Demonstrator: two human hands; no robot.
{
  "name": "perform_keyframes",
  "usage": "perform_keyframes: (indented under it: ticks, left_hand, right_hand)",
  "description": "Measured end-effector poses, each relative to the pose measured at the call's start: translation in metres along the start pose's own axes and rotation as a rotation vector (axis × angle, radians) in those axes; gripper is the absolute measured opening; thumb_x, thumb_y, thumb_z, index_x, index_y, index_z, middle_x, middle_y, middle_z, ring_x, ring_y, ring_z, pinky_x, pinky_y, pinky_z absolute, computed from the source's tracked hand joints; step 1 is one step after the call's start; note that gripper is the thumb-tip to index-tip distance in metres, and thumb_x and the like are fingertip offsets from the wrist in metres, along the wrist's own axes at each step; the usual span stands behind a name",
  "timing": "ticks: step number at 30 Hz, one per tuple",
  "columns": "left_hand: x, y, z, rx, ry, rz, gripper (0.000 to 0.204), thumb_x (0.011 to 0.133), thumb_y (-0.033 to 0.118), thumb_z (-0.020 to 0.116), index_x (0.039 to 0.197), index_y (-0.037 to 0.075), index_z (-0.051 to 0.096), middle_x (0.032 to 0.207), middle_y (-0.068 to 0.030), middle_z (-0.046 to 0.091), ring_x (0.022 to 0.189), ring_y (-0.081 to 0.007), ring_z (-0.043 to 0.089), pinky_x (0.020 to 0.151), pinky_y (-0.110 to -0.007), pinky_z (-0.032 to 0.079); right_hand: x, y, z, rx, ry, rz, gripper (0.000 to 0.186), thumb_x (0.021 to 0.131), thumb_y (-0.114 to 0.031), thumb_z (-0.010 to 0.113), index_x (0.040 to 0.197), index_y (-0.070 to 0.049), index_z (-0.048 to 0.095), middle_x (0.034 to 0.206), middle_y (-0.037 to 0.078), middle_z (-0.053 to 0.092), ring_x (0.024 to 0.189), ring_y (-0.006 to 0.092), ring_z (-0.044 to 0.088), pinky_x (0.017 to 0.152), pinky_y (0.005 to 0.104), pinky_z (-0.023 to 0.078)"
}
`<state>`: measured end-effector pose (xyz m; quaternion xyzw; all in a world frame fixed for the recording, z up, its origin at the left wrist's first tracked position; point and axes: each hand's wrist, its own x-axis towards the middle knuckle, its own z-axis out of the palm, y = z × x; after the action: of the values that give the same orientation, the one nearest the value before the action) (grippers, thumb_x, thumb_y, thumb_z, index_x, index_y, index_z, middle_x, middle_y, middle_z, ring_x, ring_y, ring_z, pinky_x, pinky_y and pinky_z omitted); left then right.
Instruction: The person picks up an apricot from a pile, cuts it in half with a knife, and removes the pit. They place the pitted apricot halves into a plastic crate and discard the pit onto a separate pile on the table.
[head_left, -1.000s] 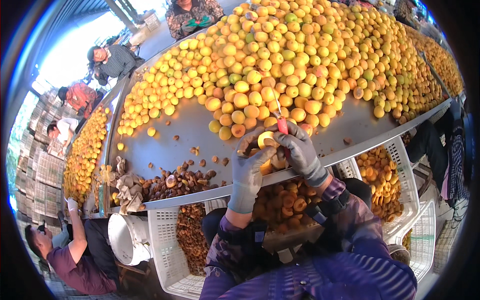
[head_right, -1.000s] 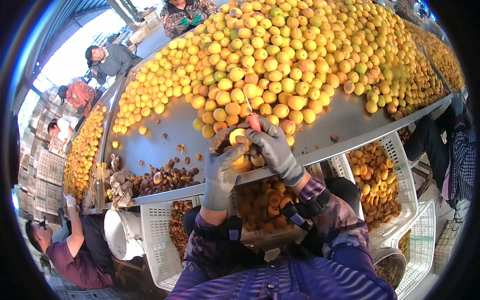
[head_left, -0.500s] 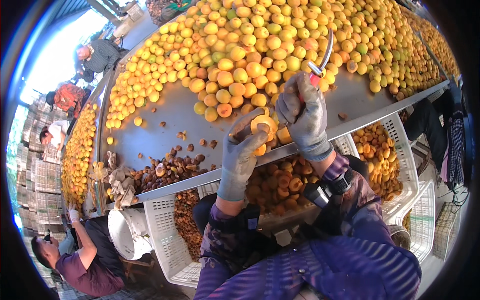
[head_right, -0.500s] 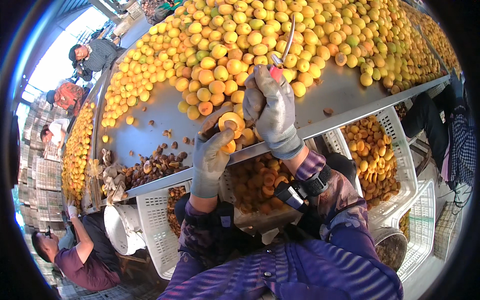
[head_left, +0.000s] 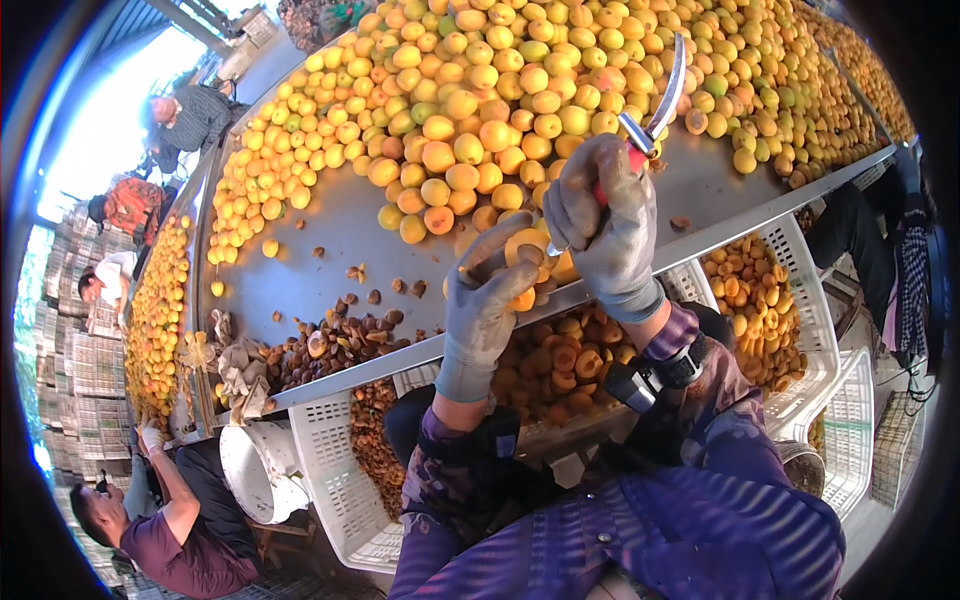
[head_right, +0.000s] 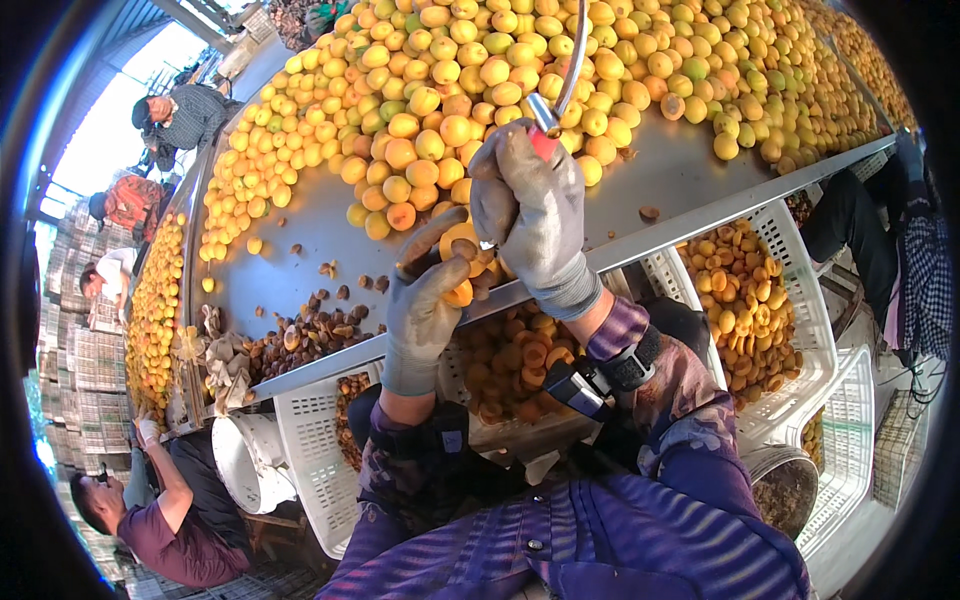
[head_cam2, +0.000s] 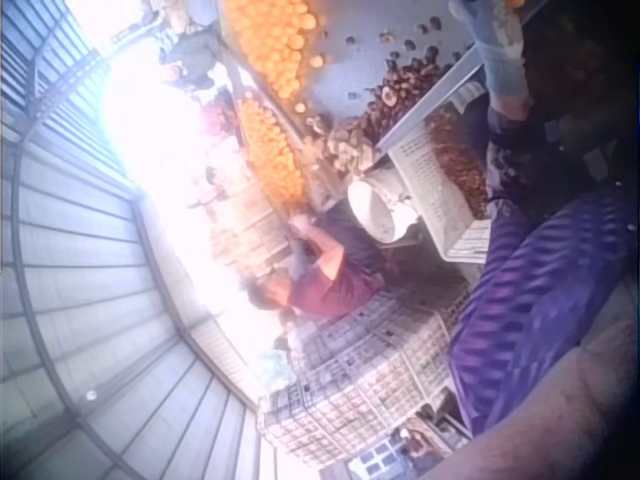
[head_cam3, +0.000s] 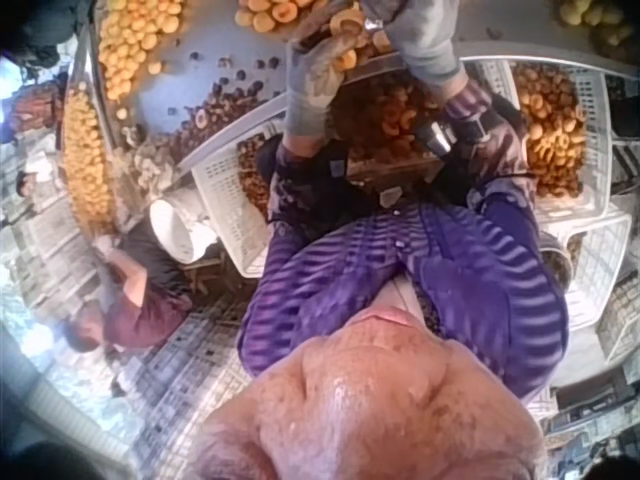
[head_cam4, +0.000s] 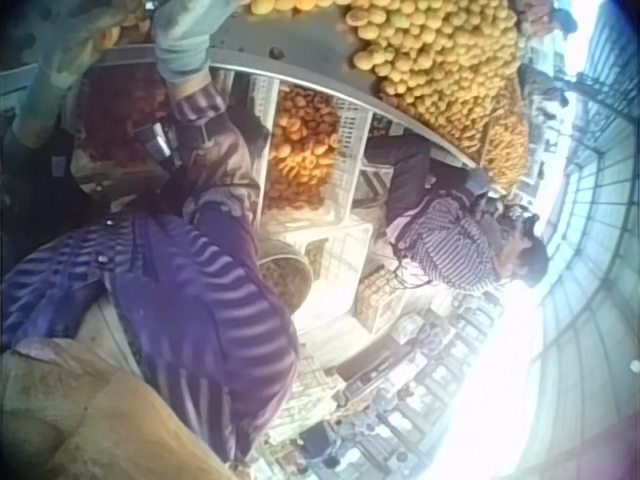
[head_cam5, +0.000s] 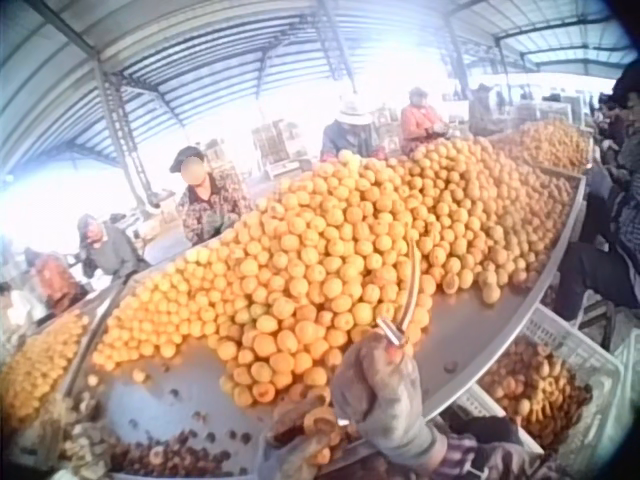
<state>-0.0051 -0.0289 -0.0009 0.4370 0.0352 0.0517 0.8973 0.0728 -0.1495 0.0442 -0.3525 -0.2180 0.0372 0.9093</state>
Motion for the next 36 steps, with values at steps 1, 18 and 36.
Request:
perform_keyframes:
  ticks: [1,18,36]
  left_hand:
    - [0.0,0.0,0.0,0.029,0.018,0.002,0.051,0.08,-0.004,0.065,0.129,-0.004,0.052,0.107,-0.0111,0.064,0.093,-0.0176,0.066,0.084,-0.028,0.053]
    - [0.007,-0.023,0.001,0.085,0.06,0.094,0.05,0.082,-0.004,0.064,0.13,-0.003,0.051,0.112,-0.011,0.062,0.099,-0.0176,0.063,0.088,-0.029,0.052]
    - [0.011,-0.036,-0.012,-0.174,0.11,0.038,0.029,0.088,0.012,0.066,0.116,0.006,0.06,0.111,-0.0061,0.063,0.1,-0.0174,0.063,0.079,-0.028,0.053]
  right_hand:
    - [0.0,0.001,0.001,0.006,-0.012,-0.009,0.038,0.099,-0.042,0.046,0.083,-0.007,0.047,0.051,-0.004,0.031,0.041,0.0078,0.028,0.041,0.0233,0.026]
    - [0.01,0.018,-0.013,0.174,0.269,0.227,0.041,0.096,-0.048,0.051,0.079,-0.011,0.048,0.05,-0.005,0.029,0.039,0.0074,0.026,0.037,0.0245,0.021]
    - [0.012,0.034,-0.033,0.44,0.45,0.301,0.046,0.093,-0.056,0.051,0.08,-0.012,0.05,0.057,-0.004,0.028,0.046,0.01,0.027,0.047,0.0275,0.028]
